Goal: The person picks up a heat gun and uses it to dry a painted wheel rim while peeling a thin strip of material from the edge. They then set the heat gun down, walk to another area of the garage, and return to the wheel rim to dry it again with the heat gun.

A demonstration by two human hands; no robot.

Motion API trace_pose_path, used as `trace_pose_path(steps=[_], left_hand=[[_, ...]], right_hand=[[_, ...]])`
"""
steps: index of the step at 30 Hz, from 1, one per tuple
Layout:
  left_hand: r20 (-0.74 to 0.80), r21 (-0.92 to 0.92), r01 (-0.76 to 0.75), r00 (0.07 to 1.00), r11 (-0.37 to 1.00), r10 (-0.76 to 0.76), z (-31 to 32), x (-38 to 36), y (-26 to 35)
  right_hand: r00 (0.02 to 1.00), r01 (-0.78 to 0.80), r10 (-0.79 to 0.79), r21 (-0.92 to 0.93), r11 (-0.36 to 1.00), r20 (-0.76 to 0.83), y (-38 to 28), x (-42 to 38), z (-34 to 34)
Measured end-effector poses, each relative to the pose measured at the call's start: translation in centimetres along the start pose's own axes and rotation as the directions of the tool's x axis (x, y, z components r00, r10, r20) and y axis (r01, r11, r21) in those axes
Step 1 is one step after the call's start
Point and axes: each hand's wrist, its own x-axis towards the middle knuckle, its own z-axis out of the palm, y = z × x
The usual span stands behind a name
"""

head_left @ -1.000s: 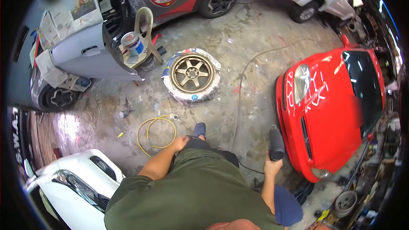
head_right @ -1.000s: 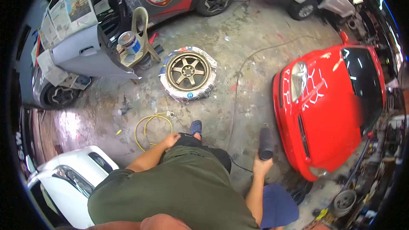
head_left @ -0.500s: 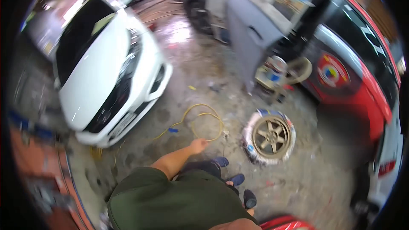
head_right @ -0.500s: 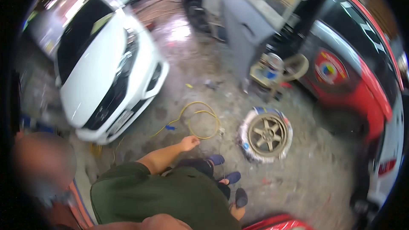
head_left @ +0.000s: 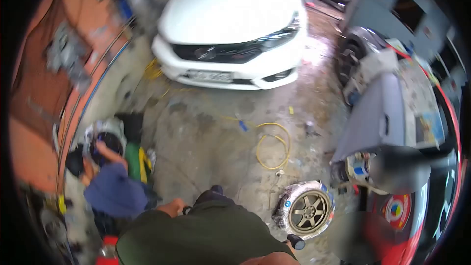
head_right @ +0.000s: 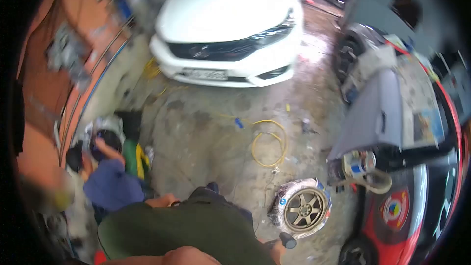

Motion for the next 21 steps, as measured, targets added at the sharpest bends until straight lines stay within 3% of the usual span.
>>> trace_pose_path(steps=[4, 5, 6, 7, 8, 9, 11, 13, 14, 15, 16, 21], left_hand=[[0.041, -0.508, 0.117, 0.993, 0.854, -0.111, 8.6, 2.8, 0.2], [-0.019, -0.571, 0.081, 0.994, 0.817, -0.112, 9.1, 3.6, -0.7], [-0.244, -0.498, -0.094, 0.969, 0.862, -0.035, 9.9, 3.1, -1.8], [-0.211, -0.524, 0.008, 0.968, 0.851, -0.139, 8.6, 2.1, -2.2], [-0.241, -0.71, 0.0, 0.939, 0.704, -0.243, 7.7, 0.5, -2.9], [-0.253, -0.849, -0.033, 0.902, 0.527, -0.351, 6.6, -0.3, -3.8], [-0.388, -0.886, -0.127, 0.73, 0.447, -0.562, 5.3, -0.4, -5.1], [-0.409, -0.9, -0.158, 0.629, 0.407, -0.661, 5.2, -0.6, -6.2], [-0.423, -0.9, -0.18, 0.571, 0.396, -0.703, 4.7, -0.6, -6.8], [-0.408, -0.906, -0.163, 0.588, 0.391, -0.698, 4.7, -0.6, -7.2], [-0.393, -0.909, -0.146, 0.608, 0.39, -0.69, 5.3, -0.7, -7.4], [-0.264, -0.889, 0.032, 0.778, 0.457, -0.569, 8.7, -1.5, -8.0]], right_hand=[[0.985, 0.157, -0.146, -0.136, 0.978, 0.087, -6.4, 1.5, -0.1], [0.979, 0.192, -0.175, -0.174, 0.966, 0.107, -8.1, 1.7, 0.1], [0.97, 0.227, -0.203, -0.201, 0.953, 0.133, -9.9, 2.0, 0.4], [0.961, 0.26, -0.229, -0.232, 0.937, 0.155, -11.8, 2.3, 0.9], [0.95, 0.294, -0.254, -0.251, 0.922, 0.181, -13.6, 2.3, 1.4], [0.935, 0.337, -0.288, -0.262, 0.904, 0.209, -15.4, 2.2, 2.0], [0.881, 0.444, -0.377, -0.228, 0.866, 0.284, -18.4, 1.4, 3.2], [0.718, 0.637, -0.58, -0.026, 0.771, 0.386, -21.2, 0.3, 4.3], [0.673, 0.688, -0.632, -0.013, 0.725, 0.383, -22.7, -0.2, 5.6], [0.629, 0.734, -0.681, 0.0, 0.679, 0.375, -23.8, 0.1, 7.3], [0.61, 0.79, -0.717, -0.19, 0.583, 0.337, -24.7, -0.2, 8.3], [0.606, 0.716, -0.634, 0.016, 0.698, 0.48, -28.9, -6.2, 6.6]])
